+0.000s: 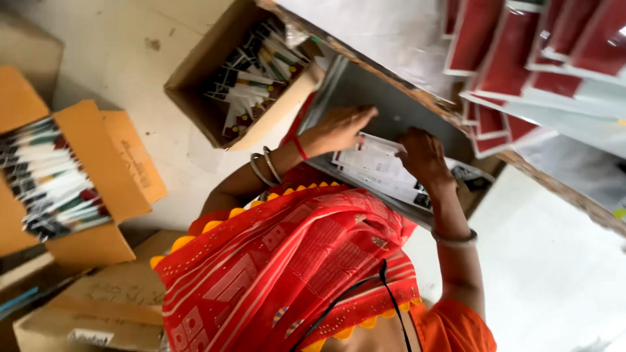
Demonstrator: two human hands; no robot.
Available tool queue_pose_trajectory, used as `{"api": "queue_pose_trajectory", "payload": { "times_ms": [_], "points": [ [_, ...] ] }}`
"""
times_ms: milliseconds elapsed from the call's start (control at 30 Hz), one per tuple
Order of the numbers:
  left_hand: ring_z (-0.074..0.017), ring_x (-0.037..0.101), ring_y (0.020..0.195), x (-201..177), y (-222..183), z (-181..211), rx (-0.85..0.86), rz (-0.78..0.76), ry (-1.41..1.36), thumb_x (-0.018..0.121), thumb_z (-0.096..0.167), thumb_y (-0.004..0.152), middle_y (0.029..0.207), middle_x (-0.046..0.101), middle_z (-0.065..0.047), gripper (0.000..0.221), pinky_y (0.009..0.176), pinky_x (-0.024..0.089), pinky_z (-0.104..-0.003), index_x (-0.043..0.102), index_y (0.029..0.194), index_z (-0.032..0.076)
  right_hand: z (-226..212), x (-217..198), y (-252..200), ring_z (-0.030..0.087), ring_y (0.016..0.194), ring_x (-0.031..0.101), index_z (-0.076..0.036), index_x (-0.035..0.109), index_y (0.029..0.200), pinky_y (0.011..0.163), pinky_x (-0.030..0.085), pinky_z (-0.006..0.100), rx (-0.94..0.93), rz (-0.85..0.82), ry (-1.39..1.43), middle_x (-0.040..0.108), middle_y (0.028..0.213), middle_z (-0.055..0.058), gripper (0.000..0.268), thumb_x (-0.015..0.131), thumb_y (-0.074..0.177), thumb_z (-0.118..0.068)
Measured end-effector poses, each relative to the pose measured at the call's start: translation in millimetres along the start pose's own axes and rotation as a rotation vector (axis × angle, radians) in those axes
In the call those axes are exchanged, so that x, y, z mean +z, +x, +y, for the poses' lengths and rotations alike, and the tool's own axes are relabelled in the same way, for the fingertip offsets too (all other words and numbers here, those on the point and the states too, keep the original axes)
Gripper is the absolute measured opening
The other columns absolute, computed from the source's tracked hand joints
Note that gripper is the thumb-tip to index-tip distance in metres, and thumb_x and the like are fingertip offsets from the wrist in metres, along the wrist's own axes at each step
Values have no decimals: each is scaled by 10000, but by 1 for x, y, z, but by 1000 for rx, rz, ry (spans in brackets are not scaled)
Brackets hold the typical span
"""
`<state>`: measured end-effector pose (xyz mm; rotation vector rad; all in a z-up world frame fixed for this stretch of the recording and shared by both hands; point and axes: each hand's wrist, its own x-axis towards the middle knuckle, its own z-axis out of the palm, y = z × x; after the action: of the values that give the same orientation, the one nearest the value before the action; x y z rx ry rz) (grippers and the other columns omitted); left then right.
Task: The person places paintbrushes into plastic sleeves, organizes the sleeved brushes into stacks, and sorts additional paintbrushes on a table.
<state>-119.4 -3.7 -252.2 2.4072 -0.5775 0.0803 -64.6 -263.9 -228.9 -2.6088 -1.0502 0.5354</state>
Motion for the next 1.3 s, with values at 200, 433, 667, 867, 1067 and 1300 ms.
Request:
{"api": "queue_pose_trajectory", "payload": {
  "times_ms": [200, 433, 667, 867, 1067, 1300],
  "points": [
    [-252, 698, 1150, -85, 4, 62, 160, 532, -207, 754, 345, 981, 1233, 689, -103, 470, 1021, 608, -409, 564, 1327, 89, -64, -79, -78, 244, 900, 715, -31, 757, 1130, 768, 547, 335, 151, 456, 330, 753, 1076, 154, 167, 776, 972, -83],
    [-298, 680, 1220, -96, 30, 120, 318, 255, -819, 658, 391, 1030, 1356, 646, -167, 503, 1022, 600, -421, 520, 1422, 108, -72, -3, -93, 141, 858, 737, 57, 718, 1106, 804, 599, 255, 94, 754, 1186, 762, 1001, 97, 244, 826, 930, -73],
    [-190, 763, 698, -101, 66, 141, -136, 58, -706, 595, 157, 1065, 941, 791, -116, 239, 600, 562, -334, 698, 1274, 105, -108, -95, -88, 129, 966, 613, 38, 586, 1138, 820, 509, 277, 212, 919, 759, 650, 1057, 53, 409, 839, 854, -115],
    [-220, 726, 843, -110, 71, 164, 112, 211, -809, 563, 66, 1110, 979, 723, -180, 217, 702, 568, -327, 601, 1317, 16, -134, -194, -95, 253, 1033, 651, -39, 660, 1179, 859, 521, 372, -80, 1025, 53, 660, 1153, 75, 268, 820, 965, -41],
    [-188, 695, 701, -106, 63, 170, 56, 166, -789, 597, -12, 1034, 849, 673, -177, 128, 624, 512, -323, 611, 1161, -6, -125, -220, -79, 272, 912, 681, 35, 698, 1146, 810, 537, 405, -267, 700, -132, 719, 1093, 145, 269, 793, 907, -42],
    [-197, 705, 642, -111, 63, 188, 192, -78, -755, 568, -23, 1013, 997, 766, -189, 322, 509, 486, -329, 586, 1333, 9, -120, -198, -122, 194, 758, 679, -2, 746, 956, 651, 535, 327, -12, 943, 188, 711, 905, 105, 139, 750, 820, 25]
  ]
}}
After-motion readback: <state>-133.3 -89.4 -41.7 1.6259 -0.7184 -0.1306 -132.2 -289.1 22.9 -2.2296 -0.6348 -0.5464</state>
